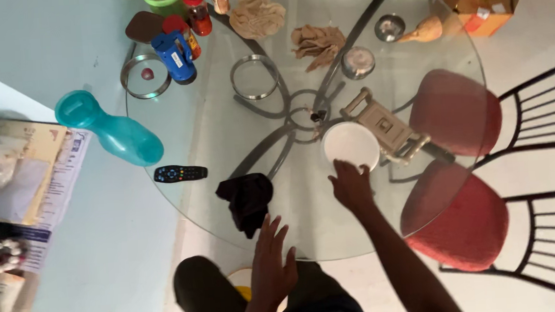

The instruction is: The person wipes several white bowls and a spoon with a black cloth on a glass table. They then stack the cleaned items and place them on a shelf in a cabinet.

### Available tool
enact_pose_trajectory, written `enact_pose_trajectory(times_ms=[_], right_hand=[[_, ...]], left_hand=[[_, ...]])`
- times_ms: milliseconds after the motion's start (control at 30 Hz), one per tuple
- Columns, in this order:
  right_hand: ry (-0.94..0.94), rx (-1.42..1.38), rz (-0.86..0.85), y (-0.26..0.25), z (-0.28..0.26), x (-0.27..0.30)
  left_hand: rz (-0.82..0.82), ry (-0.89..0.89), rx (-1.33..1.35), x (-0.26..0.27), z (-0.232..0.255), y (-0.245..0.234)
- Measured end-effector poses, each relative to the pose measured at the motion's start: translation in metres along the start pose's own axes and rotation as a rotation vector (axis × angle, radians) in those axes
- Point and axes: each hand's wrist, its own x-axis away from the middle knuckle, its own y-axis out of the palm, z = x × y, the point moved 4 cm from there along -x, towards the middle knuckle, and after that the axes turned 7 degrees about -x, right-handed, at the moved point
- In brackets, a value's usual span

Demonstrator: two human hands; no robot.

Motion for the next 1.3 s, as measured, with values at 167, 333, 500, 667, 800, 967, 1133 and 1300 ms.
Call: enact_pose_trajectory(times_ms=[167, 333, 500, 667, 800, 967, 1133, 1300], right_hand=[[-0.099, -0.142, 0.161, -0.011, 0.006, 0.004], [-0.061, -0.137, 0.078, -0.029, 0.007, -0.003], [-0.155, -0.209, 0.239, -0.047, 0.002, 0.003], [-0.148, -0.208, 0.296, -0.057, 0.0, 0.009], [-0.142, -0.258, 0.411, -0.057, 0.016, 0.014], [-0.017, -1.152, 0.505, -0.053, 0.085, 0.027], [0.216, -1.868, 0.239, -0.082, 0.069, 0.047], [-0.087, -0.893, -0.108, -0.136, -0.013, 0.066]], left_hand=[[-0.072, -0.067, 0.005, 0.008, 0.008, 0.012], [-0.116, -0.133, 0.045, 0.012, 0.021, 0.018], [-0.053, -0.195, 0.113, 0.023, 0.031, 0.017], [0.024, -0.194, 0.102, 0.03, 0.036, 0.011], [0.079, -0.182, 0.112, 0.029, 0.043, 0.006], [0.12, -0.227, 0.229, 0.023, 0.053, -0.001], [0.096, -0.352, 0.503, 0.011, 0.047, 0.005], [0.189, -0.528, 1.059, 0.008, 0.033, 0.017]])
